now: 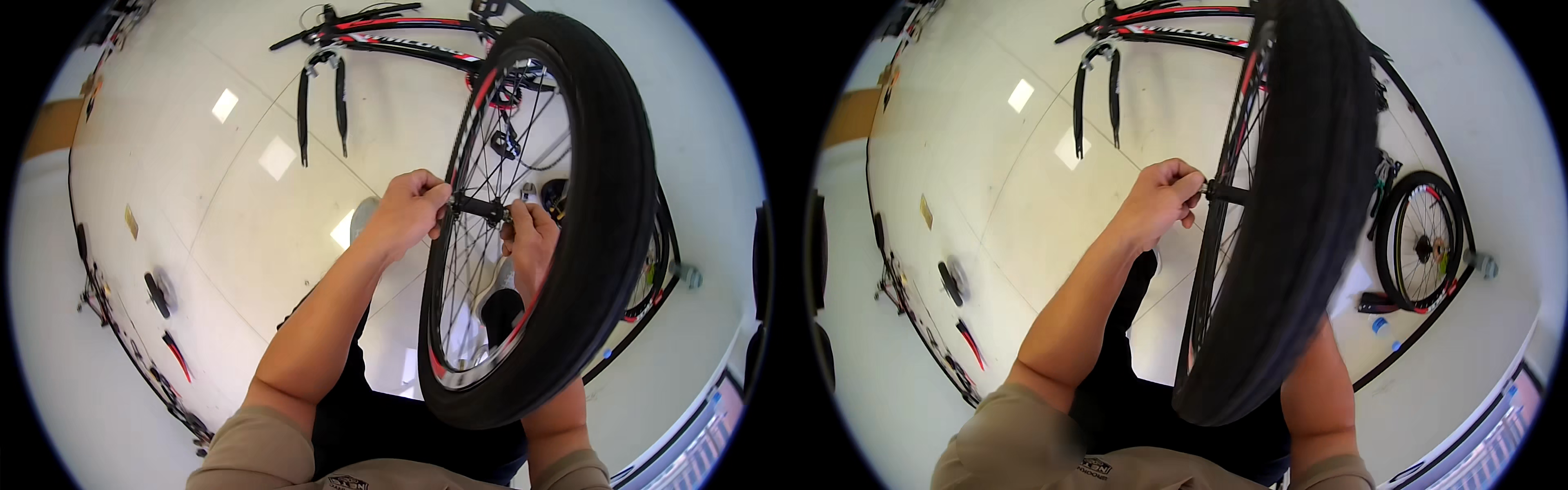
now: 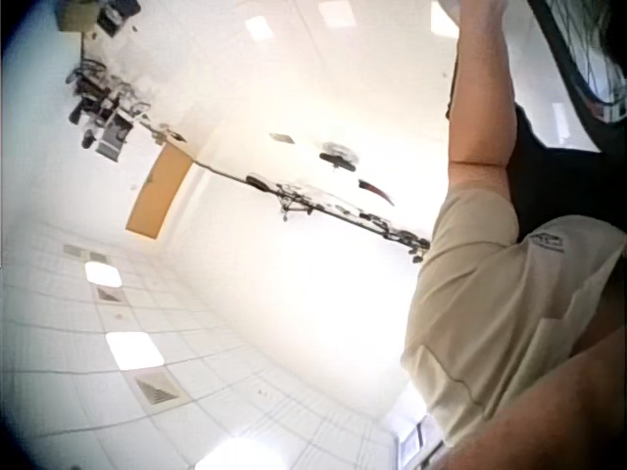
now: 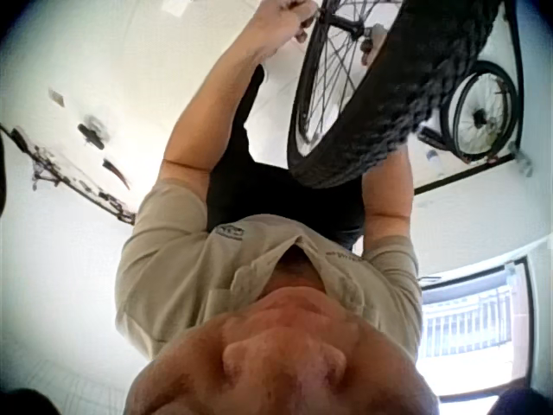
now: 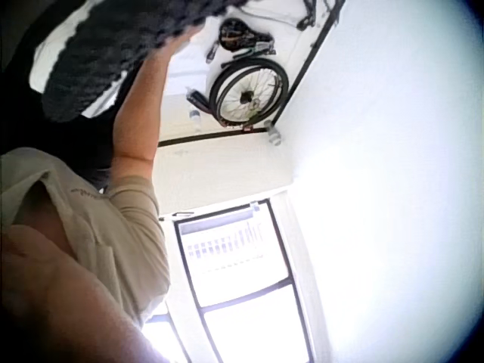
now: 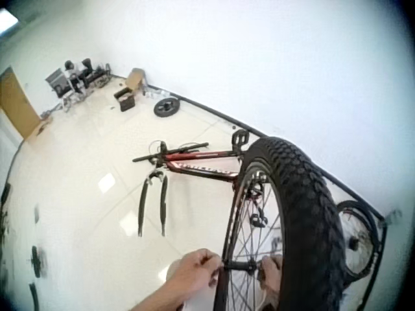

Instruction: The person holds a bicycle wheel and repeatedly tightens the axle nuts by hand. They rotate the wheel to access both sides of the axle, checking the tightness and alignment throughout the process.

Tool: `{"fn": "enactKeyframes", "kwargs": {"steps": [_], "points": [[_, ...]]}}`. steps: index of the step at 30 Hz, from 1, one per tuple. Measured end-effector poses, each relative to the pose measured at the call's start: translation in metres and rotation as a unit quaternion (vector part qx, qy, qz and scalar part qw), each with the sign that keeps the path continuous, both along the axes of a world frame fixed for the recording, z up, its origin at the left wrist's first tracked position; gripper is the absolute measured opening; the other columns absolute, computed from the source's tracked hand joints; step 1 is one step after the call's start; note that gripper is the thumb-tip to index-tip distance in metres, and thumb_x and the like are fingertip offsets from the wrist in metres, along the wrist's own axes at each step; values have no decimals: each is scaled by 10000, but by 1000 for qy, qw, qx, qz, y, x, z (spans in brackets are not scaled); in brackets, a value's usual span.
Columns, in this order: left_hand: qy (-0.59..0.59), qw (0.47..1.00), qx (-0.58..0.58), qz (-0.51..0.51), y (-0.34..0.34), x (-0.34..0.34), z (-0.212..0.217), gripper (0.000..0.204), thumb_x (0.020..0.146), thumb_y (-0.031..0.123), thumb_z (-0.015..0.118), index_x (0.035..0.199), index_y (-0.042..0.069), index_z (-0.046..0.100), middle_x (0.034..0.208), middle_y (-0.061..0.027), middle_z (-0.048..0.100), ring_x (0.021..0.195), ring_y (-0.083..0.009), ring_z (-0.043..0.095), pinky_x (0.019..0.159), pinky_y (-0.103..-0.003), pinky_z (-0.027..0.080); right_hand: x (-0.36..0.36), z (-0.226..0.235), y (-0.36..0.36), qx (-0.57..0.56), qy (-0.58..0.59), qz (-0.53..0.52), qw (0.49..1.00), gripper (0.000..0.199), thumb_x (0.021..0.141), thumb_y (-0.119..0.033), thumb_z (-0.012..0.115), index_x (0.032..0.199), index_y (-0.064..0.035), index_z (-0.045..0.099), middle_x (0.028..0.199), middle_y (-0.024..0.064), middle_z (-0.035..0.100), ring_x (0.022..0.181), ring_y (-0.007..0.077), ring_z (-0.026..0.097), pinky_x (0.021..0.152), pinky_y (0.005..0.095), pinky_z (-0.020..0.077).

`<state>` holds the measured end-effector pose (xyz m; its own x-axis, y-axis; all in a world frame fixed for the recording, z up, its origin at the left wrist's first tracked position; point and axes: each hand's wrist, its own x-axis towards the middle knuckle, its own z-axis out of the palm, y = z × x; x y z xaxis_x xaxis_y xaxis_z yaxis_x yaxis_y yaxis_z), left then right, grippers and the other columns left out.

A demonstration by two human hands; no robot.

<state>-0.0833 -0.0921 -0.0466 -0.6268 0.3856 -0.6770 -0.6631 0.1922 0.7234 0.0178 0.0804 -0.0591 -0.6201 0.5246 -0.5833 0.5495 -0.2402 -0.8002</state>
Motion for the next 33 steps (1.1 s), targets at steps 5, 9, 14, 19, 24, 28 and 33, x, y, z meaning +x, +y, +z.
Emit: {"fn": "enactKeyframes", "kwargs": {"steps": [5,9,14,19,24,28,33], "points": [[6,1000,-8,13,-6,0,1,160,956,126,591,893,-20,589,715,-29,523,589,-115,477,531,-275,444,-9,10,-10,39,-68,25,997,227,1008,-191,578,892,1,611,663,31,545,526,84,437,495,279,377],[7,1000,2,-3,-1,1,0,161,966,122,574,900,-25,582,713,-37,532,562,-123,501,524,-272,439,-3,1,0,-76,2,-50,996,166,993,-145,580,899,-14,615,660,13,512,536,92,426,507,280,377],[18,1000,-10,-7,-2,3,1,173,980,131,564,906,-25,581,718,-43,546,552,-129,514,524,-275,440,1,-3,4,-116,35,-50,991,105,966,-98,575,953,-3,618,677,15,496,576,113,452,533,306,385],[12,1000,-22,-8,0,3,1,187,992,148,567,911,-19,589,720,-42,549,558,-128,516,522,-277,443,-1,0,4,-127,35,-48,990,135,974,-121,557,966,4,608,666,15,479,568,121,436,541,311,384],[12,1000,-18,-10,0,3,-1,194,994,154,571,905,-17,594,719,-41,545,559,-124,505,520,-273,442,-1,3,2,-117,35,-65,990,161,997,-152,548,949,-7,597,644,17,463,562,119,422,539,308,380],[11,1000,-18,-6,-1,4,-1,192,994,150,570,908,-20,597,716,-40,538,559,-121,492,517,-273,442,0,-3,4,-111,39,-47,992,174,1016,-167,567,910,-30,590,639,8,463,549,103,405,526,292,369],[8,1000,-20,-8,0,3,4,192,996,145,558,909,-22,596,720,-41,537,560,-121,488,513,-278,439,2,-9,7,-117,62,-46,990,141,1010,-139,562,980,-11,612,659,4,482,559,99,439,532,287,398]]}}
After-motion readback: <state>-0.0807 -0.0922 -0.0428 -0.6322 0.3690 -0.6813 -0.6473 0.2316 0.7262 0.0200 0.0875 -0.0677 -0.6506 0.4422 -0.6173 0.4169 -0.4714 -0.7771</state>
